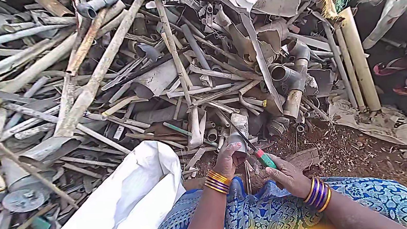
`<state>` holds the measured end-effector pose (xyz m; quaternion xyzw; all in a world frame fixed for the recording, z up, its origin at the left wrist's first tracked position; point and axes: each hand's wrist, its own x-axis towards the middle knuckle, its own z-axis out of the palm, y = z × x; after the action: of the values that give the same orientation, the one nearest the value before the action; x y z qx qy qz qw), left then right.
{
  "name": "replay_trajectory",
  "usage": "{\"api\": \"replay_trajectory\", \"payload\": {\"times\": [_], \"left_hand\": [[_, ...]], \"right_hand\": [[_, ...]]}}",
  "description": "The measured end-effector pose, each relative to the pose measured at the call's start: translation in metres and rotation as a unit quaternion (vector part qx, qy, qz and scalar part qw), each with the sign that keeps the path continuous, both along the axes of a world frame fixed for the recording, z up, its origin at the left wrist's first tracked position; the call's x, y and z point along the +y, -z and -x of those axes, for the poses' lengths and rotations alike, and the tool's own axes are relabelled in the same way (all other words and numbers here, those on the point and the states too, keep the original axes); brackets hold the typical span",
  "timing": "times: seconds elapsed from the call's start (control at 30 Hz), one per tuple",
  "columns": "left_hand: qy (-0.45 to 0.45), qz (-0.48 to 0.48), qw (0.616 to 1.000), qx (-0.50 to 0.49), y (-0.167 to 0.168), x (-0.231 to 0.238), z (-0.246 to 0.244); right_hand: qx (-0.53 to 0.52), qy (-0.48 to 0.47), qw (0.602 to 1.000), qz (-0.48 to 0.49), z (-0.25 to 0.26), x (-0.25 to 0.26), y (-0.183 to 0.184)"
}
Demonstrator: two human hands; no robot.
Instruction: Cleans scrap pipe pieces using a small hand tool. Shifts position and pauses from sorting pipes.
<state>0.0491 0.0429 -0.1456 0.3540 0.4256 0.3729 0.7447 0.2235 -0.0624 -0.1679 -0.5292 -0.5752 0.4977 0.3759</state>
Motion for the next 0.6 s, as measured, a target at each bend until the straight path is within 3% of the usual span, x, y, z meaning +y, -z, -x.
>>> {"api": "replay_trajectory", "payload": {"times": [0.17, 0.27, 0.47, 0.6], "left_hand": [[-0.003, -0.022, 1.0, 0.004, 0.001, 0.001, 0.001], [-0.001, -0.036, 0.999, 0.012, 0.002, 0.0, 0.0], [-0.003, -0.045, 0.999, 0.025, 0.005, -0.009, -0.008], [-0.004, -0.097, 0.991, 0.089, 0.005, -0.009, -0.006]], "right_hand": [[-0.136, 0.067, 0.967, -0.205, 0.012, -0.002, 0.015], [-0.175, 0.109, 0.944, -0.258, 0.015, 0.0, 0.019], [-0.239, 0.132, 0.939, -0.208, 0.021, -0.002, 0.013], [-0.242, 0.133, 0.945, -0.175, 0.025, -0.004, 0.009]]}}
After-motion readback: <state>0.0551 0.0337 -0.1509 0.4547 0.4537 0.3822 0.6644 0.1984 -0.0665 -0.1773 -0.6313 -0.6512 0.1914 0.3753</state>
